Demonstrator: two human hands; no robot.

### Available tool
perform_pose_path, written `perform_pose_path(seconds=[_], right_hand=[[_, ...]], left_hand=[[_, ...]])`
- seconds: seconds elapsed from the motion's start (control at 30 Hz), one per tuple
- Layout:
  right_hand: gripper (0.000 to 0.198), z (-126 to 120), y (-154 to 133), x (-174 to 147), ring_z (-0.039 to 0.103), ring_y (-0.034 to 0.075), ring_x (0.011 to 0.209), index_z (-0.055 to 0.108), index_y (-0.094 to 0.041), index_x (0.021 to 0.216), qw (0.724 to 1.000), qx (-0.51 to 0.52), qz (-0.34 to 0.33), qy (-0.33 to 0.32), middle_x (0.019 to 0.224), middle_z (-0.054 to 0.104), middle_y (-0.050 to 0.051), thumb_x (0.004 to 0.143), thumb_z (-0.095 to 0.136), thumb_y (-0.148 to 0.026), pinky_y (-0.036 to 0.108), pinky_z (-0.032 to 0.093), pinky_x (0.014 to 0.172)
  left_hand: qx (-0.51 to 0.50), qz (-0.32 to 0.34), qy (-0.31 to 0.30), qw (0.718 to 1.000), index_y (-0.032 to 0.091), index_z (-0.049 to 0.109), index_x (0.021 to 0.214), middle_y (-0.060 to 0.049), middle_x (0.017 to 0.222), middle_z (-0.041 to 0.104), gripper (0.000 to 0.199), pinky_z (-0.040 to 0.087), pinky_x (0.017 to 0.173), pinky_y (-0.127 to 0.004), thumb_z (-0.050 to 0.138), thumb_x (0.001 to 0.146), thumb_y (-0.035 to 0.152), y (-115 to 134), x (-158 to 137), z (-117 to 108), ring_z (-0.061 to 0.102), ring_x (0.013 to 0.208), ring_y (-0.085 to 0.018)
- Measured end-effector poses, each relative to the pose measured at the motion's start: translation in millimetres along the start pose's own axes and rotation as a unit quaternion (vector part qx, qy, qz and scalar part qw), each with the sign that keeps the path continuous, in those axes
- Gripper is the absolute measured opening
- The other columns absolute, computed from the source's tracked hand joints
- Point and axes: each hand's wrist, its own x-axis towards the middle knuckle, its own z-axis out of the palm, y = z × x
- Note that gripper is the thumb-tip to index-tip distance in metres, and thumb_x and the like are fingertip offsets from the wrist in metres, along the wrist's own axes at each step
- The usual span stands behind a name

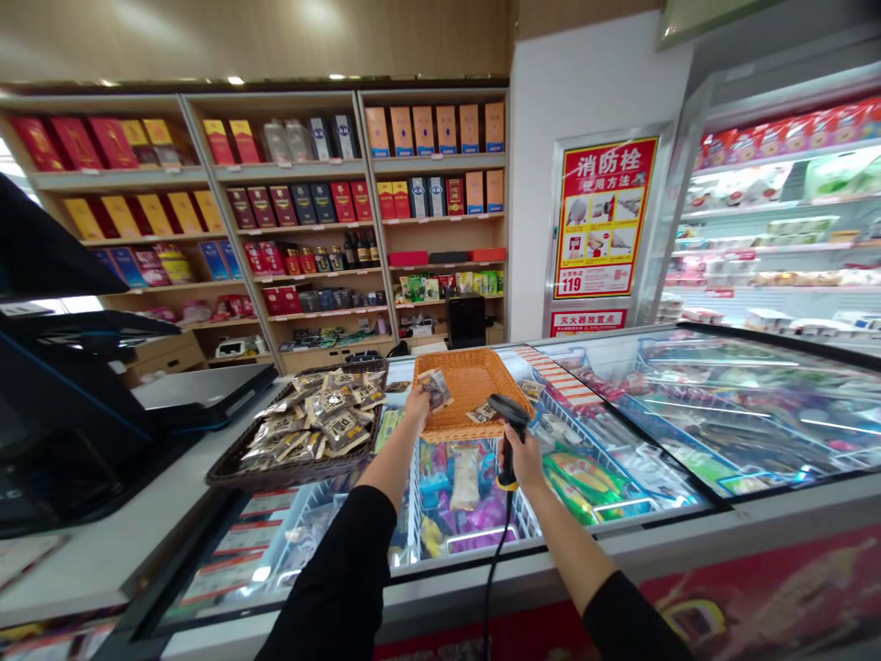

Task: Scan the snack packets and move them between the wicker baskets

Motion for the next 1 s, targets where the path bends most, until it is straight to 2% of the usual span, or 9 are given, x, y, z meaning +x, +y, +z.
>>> perform_pose_path(seconds=[0.07,0.13,0.3,0.47,0.7,0.77,0.87,1.0], right_hand=[[0.037,0,0,0,0.045,0.015,0.034,0.054,-0.023,0.079,1.0,0.002,0.002,-0.001,0.048,0.051,-0.004,0.072,0.064,-0.057,0.028,0.035,0.034],[0.038,-1,0,1,0.045,0.015,0.034,0.055,-0.022,0.081,1.0,0.007,0.005,-0.002,0.048,0.051,-0.004,0.071,0.064,-0.057,0.028,0.036,0.034],[0.042,-2,5,3,0.046,0.014,0.033,0.055,-0.021,0.081,1.0,0.01,0.011,-0.002,0.048,0.052,-0.004,0.07,0.066,-0.06,0.027,0.037,0.033],[0.043,-2,5,2,0.046,0.014,0.033,0.056,-0.021,0.085,1.0,0.018,0.005,0.001,0.048,0.053,-0.006,0.069,0.067,-0.06,0.026,0.036,0.031],[0.039,0,0,-3,0.045,0.014,0.033,0.054,-0.021,0.078,1.0,-0.008,-0.012,-0.001,0.048,0.052,-0.005,0.072,0.065,-0.058,0.026,0.036,0.031],[0.039,4,-2,-5,0.045,0.013,0.033,0.051,-0.022,0.071,0.999,-0.023,-0.029,-0.017,0.047,0.051,-0.005,0.073,0.063,-0.059,0.025,0.036,0.032],[0.04,17,-7,-7,0.045,0.011,0.032,0.049,-0.021,0.067,0.995,-0.046,-0.048,-0.075,0.046,0.051,-0.004,0.076,0.061,-0.058,0.024,0.036,0.033],[0.038,42,-15,-9,0.046,0.01,0.033,0.05,-0.02,0.069,0.982,-0.065,-0.048,-0.172,0.047,0.051,-0.004,0.078,0.061,-0.055,0.022,0.037,0.034]], left_hand=[[-0.044,-0.041,0.036,0.998,0.016,0.057,0.076,0.001,0.057,0.059,0.011,0.056,0.067,-0.033,0.058,0.065,0.014,5,-1,-1,0.062,0.056,-0.015],[-0.077,-0.066,0.03,0.994,0.016,0.056,0.075,0.0,0.059,0.06,0.011,0.056,0.066,-0.032,0.062,0.066,0.018,9,-3,-2,0.062,0.056,-0.015],[-0.065,-0.052,-0.075,0.994,0.014,0.06,0.086,-0.007,0.081,0.07,0.04,0.056,0.073,-0.034,0.081,0.053,0.013,6,-9,-5,0.068,0.072,-0.019],[-0.041,-0.055,-0.061,0.996,0.014,0.061,0.089,-0.007,0.081,0.071,0.044,0.056,0.074,-0.037,0.085,0.053,0.019,1,-9,-5,0.068,0.071,-0.019],[-0.089,-0.013,-0.057,0.994,0.016,0.06,0.089,-0.004,0.082,0.07,0.039,0.055,0.077,-0.035,0.083,0.057,0.018,11,-18,-11,0.068,0.073,-0.016],[-0.077,0.003,-0.058,0.995,0.016,0.061,0.089,-0.003,0.082,0.069,0.041,0.055,0.075,-0.035,0.084,0.056,0.021,20,-22,-18,0.067,0.073,-0.016],[-0.029,0.023,-0.053,0.998,0.015,0.065,0.09,-0.004,0.083,0.07,0.042,0.054,0.072,-0.032,0.085,0.055,0.028,39,-24,-34,0.066,0.074,-0.017],[0.085,0.057,0.03,0.994,0.012,0.071,0.089,-0.006,0.079,0.07,0.046,0.047,0.059,-0.024,0.086,0.052,0.034,60,-20,-61,0.064,0.068,-0.014]])
